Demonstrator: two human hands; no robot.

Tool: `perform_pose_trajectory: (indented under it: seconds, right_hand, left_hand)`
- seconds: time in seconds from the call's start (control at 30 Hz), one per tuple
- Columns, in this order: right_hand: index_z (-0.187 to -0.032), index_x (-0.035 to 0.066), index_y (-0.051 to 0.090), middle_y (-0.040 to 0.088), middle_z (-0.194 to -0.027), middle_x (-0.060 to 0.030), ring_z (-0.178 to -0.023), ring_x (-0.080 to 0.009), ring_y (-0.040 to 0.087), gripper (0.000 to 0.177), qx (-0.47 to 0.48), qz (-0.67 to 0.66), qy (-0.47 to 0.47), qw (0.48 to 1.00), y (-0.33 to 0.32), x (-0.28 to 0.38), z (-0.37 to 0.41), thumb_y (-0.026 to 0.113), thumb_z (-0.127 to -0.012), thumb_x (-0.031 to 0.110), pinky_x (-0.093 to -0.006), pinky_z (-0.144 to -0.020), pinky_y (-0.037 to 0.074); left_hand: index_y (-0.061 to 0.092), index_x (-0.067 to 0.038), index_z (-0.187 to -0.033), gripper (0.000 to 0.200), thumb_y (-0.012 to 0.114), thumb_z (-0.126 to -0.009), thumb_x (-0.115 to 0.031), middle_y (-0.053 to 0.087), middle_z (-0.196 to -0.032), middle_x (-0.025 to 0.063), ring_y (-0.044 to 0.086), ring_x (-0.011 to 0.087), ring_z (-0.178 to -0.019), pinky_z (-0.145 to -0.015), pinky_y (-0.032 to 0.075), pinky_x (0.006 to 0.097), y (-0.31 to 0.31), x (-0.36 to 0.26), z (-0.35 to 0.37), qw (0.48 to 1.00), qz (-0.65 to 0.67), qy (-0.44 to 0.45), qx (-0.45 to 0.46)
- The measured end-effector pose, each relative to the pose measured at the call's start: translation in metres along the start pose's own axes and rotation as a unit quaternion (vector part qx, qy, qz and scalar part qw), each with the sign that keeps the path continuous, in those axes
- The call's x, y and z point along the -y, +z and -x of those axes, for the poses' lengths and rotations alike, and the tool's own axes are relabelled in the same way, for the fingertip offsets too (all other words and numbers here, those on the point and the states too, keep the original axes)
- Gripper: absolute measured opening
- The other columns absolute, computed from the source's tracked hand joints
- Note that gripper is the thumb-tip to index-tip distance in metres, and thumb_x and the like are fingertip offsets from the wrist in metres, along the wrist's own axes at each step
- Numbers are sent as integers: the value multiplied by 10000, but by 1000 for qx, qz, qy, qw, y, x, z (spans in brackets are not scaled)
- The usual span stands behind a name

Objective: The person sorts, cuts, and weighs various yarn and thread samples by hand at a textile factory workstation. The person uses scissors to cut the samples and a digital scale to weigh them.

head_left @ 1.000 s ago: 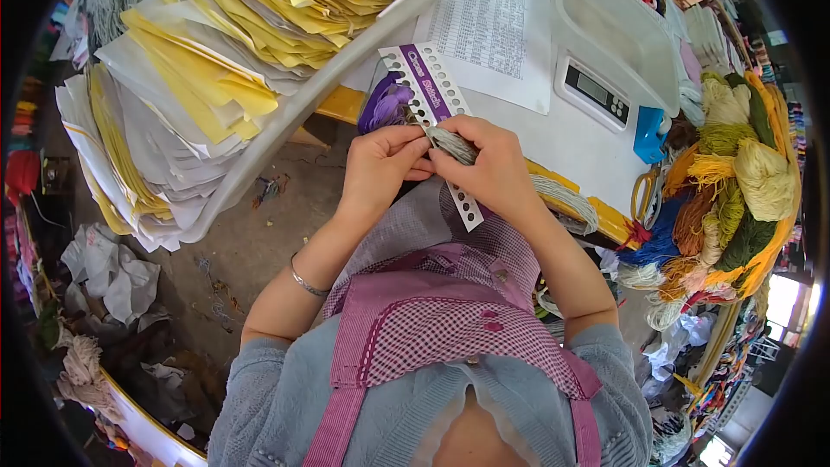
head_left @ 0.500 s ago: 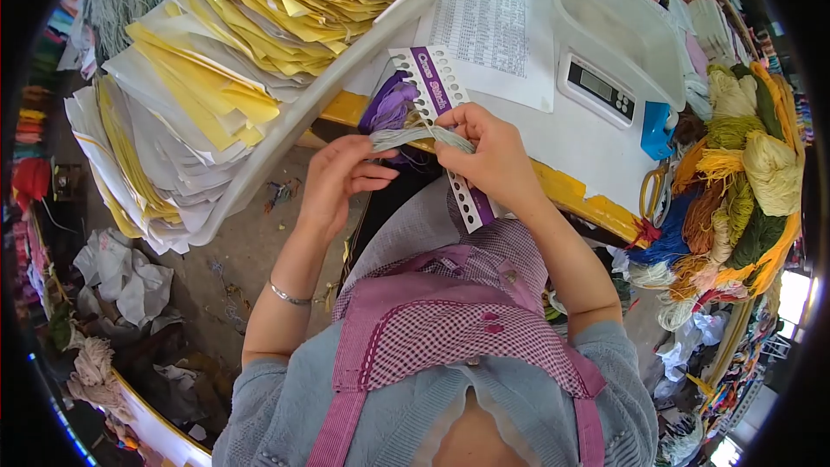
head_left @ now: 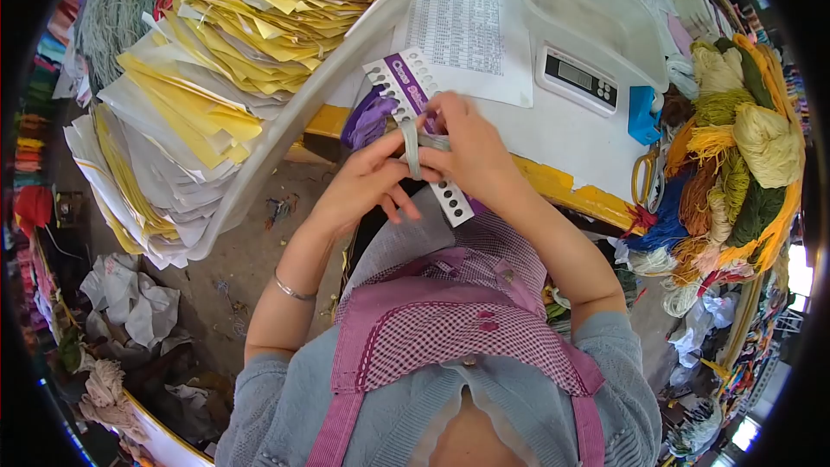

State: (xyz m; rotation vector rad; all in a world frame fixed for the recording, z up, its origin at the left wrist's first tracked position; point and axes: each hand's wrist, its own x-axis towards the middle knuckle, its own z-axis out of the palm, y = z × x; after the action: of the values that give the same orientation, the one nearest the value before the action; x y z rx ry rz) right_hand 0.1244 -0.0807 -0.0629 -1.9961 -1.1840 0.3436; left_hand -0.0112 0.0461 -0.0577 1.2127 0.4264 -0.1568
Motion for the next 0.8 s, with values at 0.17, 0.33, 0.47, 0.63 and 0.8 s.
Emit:
perform_pose_trajectory:
  seconds: [0.17, 0.33, 0.47, 0.63, 0.8]
  right_hand:
    - [-1109, 37, 426, 393, -1101, -194, -812, -423, 577, 507, 34, 28, -64, 997, -14, 1, -7, 677, -673, 99, -437, -711, 488]
    - [-1232, 76, 461, 534, -980, -63, -892, -150, 553, 413, 309, -255, -8, 916, -29, -37, -29, 639, -861, 109, -291, -746, 469]
    - [-1174, 102, 572, 493, -1083, -92, -1063, -212, 484, 262, 280, -116, -193, 933, -27, -55, -31, 501, -924, 136, -327, -942, 388]
    - [-1142, 117, 605, 470, -1125, -110, -1093, -250, 450, 254, 305, -167, -156, 925, -25, -51, -29, 453, -950, 187, -338, -985, 348]
    - [-1131, 114, 613, 482, -1123, -119, -1075, -260, 465, 256, 298, -156, -146, 930, -22, -39, -23, 459, -966, 234, -339, -971, 371]
  left_hand:
    - [523, -51, -1245, 348, 478, -902, -12, 694, -931, 77, 641, 102, -591, -448, 448, 191, -3, 7, -26, 988, -153, 11, 22]
    - [544, -39, -1027, 134, 555, -905, -95, 673, -1003, 91, 638, 115, -755, -607, 451, 204, -9, 21, -26, 995, 77, 31, 46]
    - [537, -65, -1020, 184, 567, -840, -42, 588, -1206, 138, 568, 197, -1107, -810, 449, 272, -12, 33, 5, 949, 305, 59, 50]
    - [539, -38, -762, 92, 626, -745, -12, 585, -986, 69, 546, 177, -970, -804, 388, 234, -32, 56, 42, 967, -1, 173, -186]
    - [551, 25, -705, 127, 638, -765, -47, 549, -935, 6, 471, 87, -807, -667, 355, 234, -32, 60, 39, 881, -267, 212, -327]
